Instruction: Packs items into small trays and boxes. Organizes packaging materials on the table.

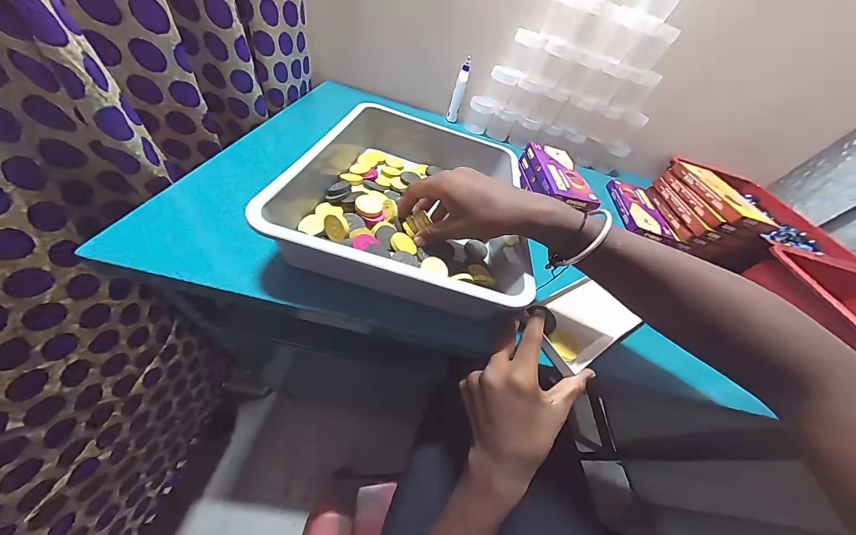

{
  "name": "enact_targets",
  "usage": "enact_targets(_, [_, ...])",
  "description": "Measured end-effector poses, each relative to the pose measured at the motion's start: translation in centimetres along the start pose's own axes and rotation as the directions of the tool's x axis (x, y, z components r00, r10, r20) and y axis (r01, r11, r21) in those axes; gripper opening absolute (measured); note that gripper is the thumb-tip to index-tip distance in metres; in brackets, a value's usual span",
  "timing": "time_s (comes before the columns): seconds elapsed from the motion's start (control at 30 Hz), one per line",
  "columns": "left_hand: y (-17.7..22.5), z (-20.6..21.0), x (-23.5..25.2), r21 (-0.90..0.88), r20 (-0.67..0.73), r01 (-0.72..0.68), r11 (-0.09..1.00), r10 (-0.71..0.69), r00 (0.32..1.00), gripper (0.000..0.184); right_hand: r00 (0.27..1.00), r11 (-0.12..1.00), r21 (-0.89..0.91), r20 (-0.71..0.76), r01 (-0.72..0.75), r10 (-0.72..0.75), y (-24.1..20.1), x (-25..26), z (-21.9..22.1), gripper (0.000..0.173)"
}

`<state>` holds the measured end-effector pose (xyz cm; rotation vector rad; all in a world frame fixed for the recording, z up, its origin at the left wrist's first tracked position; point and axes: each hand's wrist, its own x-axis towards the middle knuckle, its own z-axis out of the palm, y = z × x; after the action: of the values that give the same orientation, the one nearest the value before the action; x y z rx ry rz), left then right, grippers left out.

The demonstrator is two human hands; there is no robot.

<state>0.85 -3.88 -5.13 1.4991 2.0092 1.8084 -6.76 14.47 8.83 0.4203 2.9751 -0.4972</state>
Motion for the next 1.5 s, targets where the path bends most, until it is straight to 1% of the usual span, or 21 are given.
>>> enact_targets(0.13, [0.2,0.1,-0.1,0.027,-0.015,-0.009,1.0,0.009,1.0,0.065,0.998,0.999,-0.047,-0.06,0.014,-0.017,-0.9,-0.6,0.5,0.024])
enact_targets(0.3, [0.5,0.5,-0.2,0.025,-0.023,-0.01,1.0,0.01,1.0,0.064,0.996,0.995,-0.086,-0.067,0.056,-0.062,-0.8,-1.1,0.7,0.022])
enact_targets(0.37, [0.6,0.6,-0.3,0.033,-0.014,-0.011,0.999,0.012,1.0,0.065,0.995,0.996,-0.073,-0.079,0.056,-0.062,-0.8,-1.4,0.4,0.021])
enact_targets(0.47, [0.6,0.7,-0.5,0.024,-0.011,-0.007,1.0,0.008,1.0,0.065,0.989,0.999,-0.033,-0.142,0.039,-0.043,-1.6,-1.8,-0.6,0.02])
enact_targets(0.5, [0.6,0.8,-0.5,0.01,-0.009,-0.003,1.0,0.003,1.0,0.066,0.991,0.999,-0.047,-0.128,0.018,-0.024,-2.0,-1.8,-1.0,0.02])
enact_targets(0.57, [0.8,0.8,-0.5,-0.01,0.004,0.004,1.0,-0.004,1.0,0.067,0.999,0.992,-0.127,-0.05,-0.026,0.02,-2.7,-1.8,-1.3,0.021])
enact_targets(0.63, [0.8,1.0,-0.6,0.0,-0.009,-0.004,1.0,0.004,1.0,0.067,0.999,0.982,-0.189,0.015,-0.027,0.03,-2.8,-1.5,-0.7,0.022])
enact_targets(0.7, [0.9,1.1,-0.7,0.011,-0.014,-0.008,1.0,0.008,1.0,0.066,1.0,0.981,-0.191,0.008,-0.028,0.03,-2.4,-1.3,0.0,0.021])
enact_targets(0.77, [1.0,1.2,-0.7,0.013,-0.014,-0.004,1.0,0.005,1.0,0.066,0.999,0.987,-0.156,-0.008,-0.037,0.036,-2.0,-1.3,0.2,0.022])
enact_targets(0.87, [1.2,1.3,-0.7,0.0,-0.013,-0.007,1.0,0.007,1.0,0.068,0.995,0.986,-0.146,0.043,-0.086,0.093,-2.0,-1.2,-0.2,0.025])
enact_targets(0.93, [1.3,1.4,-0.8,-0.001,-0.019,-0.012,1.0,0.012,1.0,0.068,0.992,0.983,-0.163,0.072,-0.086,0.099,-1.5,-1.0,-0.4,0.025])
enact_targets(1.03, [1.4,1.4,-0.8,-0.01,-0.008,-0.009,1.0,0.009,1.0,0.067,0.989,0.968,-0.213,0.028,-0.134,0.143,-1.4,-1.2,-0.7,0.025])
enact_targets(1.1, [1.5,1.4,-0.8,-0.007,-0.004,-0.002,1.0,0.002,1.0,0.067,0.991,0.977,-0.168,-0.041,-0.129,0.124,-1.3,-1.7,-1.3,0.025])
enact_targets(1.13, [1.5,1.4,-0.8,-0.007,-0.008,-0.001,1.0,0.001,1.0,0.067,0.993,0.985,-0.133,-0.047,-0.111,0.106,-1.3,-1.9,-1.8,0.023])
enact_targets(1.23, [1.7,1.6,-0.9,-0.015,-0.008,-0.006,1.0,0.006,1.0,0.067,0.999,0.999,-0.043,0.029,-0.023,0.024,-1.7,-2.6,-2.1,0.019])
enact_targets(1.3, [1.8,1.8,-1.0,0.004,-0.017,-0.009,1.0,0.009,1.0,0.067,0.999,0.997,-0.079,0.044,0.009,-0.005,-2.1,-2.6,-1.0,0.021])
enact_targets(1.37, [1.8,2.0,-1.1,0.019,-0.029,-0.005,1.0,0.006,1.0,0.066,1.0,0.99,-0.141,0.008,-0.001,0.002,-2.3,-2.5,0.2,0.021])
enact_targets(1.43, [1.9,2.1,-1.2,0.0,-0.017,-0.004,1.0,0.004,1.0,0.066,0.999,0.987,-0.155,0.0,-0.034,0.034,-2.5,-2.4,0.4,0.023])
enact_targets(1.5, [1.9,2.3,-1.3,-0.003,-0.01,-0.006,1.0,0.006,1.0,0.067,0.999,0.989,-0.141,0.022,-0.034,0.038,-2.4,-2.4,0.0,0.024])
